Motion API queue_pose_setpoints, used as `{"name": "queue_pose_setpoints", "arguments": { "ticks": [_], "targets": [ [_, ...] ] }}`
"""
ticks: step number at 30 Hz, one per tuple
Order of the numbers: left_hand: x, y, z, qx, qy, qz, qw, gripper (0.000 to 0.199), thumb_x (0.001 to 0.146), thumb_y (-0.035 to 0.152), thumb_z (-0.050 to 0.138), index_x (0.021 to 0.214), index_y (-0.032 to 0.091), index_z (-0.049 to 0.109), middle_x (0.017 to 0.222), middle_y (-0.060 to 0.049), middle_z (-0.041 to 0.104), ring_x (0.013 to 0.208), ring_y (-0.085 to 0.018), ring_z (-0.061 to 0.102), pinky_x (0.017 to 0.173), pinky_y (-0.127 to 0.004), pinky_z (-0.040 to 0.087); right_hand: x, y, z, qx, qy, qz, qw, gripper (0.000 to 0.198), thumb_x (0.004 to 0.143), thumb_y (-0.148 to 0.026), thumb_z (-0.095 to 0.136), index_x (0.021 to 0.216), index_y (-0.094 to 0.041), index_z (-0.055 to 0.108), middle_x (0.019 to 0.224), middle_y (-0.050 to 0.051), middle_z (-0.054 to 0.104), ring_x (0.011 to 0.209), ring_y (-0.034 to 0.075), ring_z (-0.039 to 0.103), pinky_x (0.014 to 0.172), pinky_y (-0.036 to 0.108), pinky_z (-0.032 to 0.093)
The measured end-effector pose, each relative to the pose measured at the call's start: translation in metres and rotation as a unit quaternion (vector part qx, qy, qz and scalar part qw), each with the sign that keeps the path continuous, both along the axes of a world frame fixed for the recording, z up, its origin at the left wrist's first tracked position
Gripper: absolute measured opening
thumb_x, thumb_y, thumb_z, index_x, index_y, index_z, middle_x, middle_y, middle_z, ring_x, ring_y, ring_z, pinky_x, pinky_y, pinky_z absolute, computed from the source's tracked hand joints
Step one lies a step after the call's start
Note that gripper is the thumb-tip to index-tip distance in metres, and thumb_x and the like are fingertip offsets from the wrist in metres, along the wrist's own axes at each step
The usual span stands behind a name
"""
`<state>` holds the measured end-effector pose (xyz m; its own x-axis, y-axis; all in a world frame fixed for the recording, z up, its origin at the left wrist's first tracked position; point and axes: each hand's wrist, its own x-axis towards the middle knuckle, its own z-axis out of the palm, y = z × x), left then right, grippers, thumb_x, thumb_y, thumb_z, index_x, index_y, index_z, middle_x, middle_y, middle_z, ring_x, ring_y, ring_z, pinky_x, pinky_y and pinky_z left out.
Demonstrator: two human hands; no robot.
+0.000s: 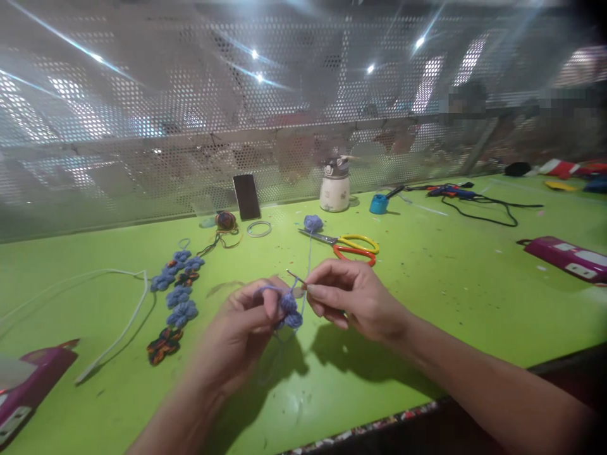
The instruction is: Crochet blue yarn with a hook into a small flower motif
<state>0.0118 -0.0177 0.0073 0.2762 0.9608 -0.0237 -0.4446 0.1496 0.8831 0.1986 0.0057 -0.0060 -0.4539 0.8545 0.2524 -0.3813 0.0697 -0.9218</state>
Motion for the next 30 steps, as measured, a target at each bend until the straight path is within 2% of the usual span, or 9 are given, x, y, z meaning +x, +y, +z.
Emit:
{"name": "queue_pose_setpoints", "arguments": {
  "ticks": [2, 4, 7, 9, 12, 18, 23, 30],
  "targets": [
    [0.001, 0.002, -0.001, -0.004, 0.038, 0.009, 0.999, 0.012, 0.063, 0.005, 0.073, 0.068, 0.016, 0.070, 0.070, 0.001, 0.064, 0.062, -0.009, 0.053, 0.059, -0.021, 0.041, 0.000, 0.000, 0.003, 0.014, -0.051, -0.022, 0.998, 0.010, 0.083, -0.022, 0.071, 0.089, -0.014, 0.068, 0.060, -0.003, 0.061, 0.041, 0.004, 0.046, 0.038, 0.016, 0.035],
    [0.001, 0.003, 0.000, 0.001, 0.062, 0.022, 0.998, 0.035, 0.063, 0.004, 0.073, 0.095, 0.018, 0.073, 0.071, 0.001, 0.066, 0.065, -0.011, 0.055, 0.059, -0.022, 0.042, 0.002, 0.000, 0.006, 0.024, -0.097, -0.028, 0.995, 0.017, 0.085, -0.021, 0.068, 0.100, -0.014, 0.069, 0.059, -0.004, 0.060, 0.041, 0.004, 0.045, 0.039, 0.017, 0.036],
    [0.002, 0.004, 0.003, 0.014, 0.064, 0.033, 0.997, 0.072, 0.064, 0.004, 0.073, 0.133, 0.016, 0.056, 0.074, 0.000, 0.067, 0.068, -0.012, 0.057, 0.063, -0.024, 0.043, 0.003, 0.002, 0.007, 0.009, -0.123, -0.011, 0.992, 0.027, 0.085, -0.022, 0.067, 0.110, -0.014, 0.069, 0.060, -0.004, 0.059, 0.040, 0.004, 0.043, 0.039, 0.017, 0.034],
    [0.003, 0.004, 0.003, 0.018, 0.077, 0.034, 0.996, 0.085, 0.066, 0.004, 0.073, 0.144, 0.016, 0.043, 0.073, 0.001, 0.067, 0.068, -0.013, 0.057, 0.063, -0.024, 0.043, 0.003, 0.004, 0.006, -0.017, -0.113, 0.001, 0.993, 0.025, 0.084, -0.025, 0.068, 0.106, -0.014, 0.071, 0.060, -0.004, 0.059, 0.040, 0.004, 0.043, 0.039, 0.017, 0.032],
    [0.004, 0.004, 0.002, 0.031, 0.106, 0.039, 0.993, 0.095, 0.066, 0.006, 0.077, 0.149, 0.017, 0.034, 0.075, 0.001, 0.067, 0.070, -0.014, 0.058, 0.062, -0.025, 0.044, 0.002, 0.007, 0.003, -0.059, -0.087, 0.005, 0.994, 0.023, 0.080, -0.027, 0.071, 0.099, -0.013, 0.071, 0.059, -0.004, 0.058, 0.041, 0.004, 0.042, 0.038, 0.017, 0.029],
    [0.005, 0.007, -0.003, 0.033, 0.112, 0.038, 0.992, 0.100, 0.061, 0.005, 0.082, 0.148, 0.015, 0.035, 0.072, 0.002, 0.065, 0.069, -0.013, 0.057, 0.065, -0.024, 0.046, -0.004, 0.006, 0.002, -0.109, -0.098, 0.004, 0.989, 0.026, 0.076, -0.035, 0.076, 0.077, -0.012, 0.065, 0.055, -0.004, 0.054, 0.041, 0.003, 0.039, 0.037, 0.017, 0.024],
    [0.005, 0.006, -0.003, 0.038, 0.118, 0.024, 0.992, 0.099, 0.062, 0.006, 0.082, 0.148, 0.014, 0.035, 0.072, 0.001, 0.067, 0.069, -0.013, 0.058, 0.066, -0.025, 0.047, -0.006, 0.004, 0.004, -0.149, -0.077, 0.040, 0.985, 0.033, 0.068, -0.036, 0.082, 0.069, -0.012, 0.059, 0.050, -0.006, 0.051, 0.038, 0.002, 0.033, 0.037, 0.017, 0.018],
    [0.001, 0.004, 0.003, 0.005, 0.045, -0.025, 0.999, 0.087, 0.062, 0.002, 0.079, 0.141, 0.018, 0.048, 0.075, 0.000, 0.070, 0.071, -0.013, 0.061, 0.067, -0.024, 0.046, -0.008, -0.001, 0.004, -0.162, -0.032, 0.078, 0.983, 0.027, 0.078, -0.033, 0.075, 0.072, -0.012, 0.058, 0.051, -0.008, 0.048, 0.036, 0.000, 0.026, 0.038, 0.018, 0.015]
  ]
}}
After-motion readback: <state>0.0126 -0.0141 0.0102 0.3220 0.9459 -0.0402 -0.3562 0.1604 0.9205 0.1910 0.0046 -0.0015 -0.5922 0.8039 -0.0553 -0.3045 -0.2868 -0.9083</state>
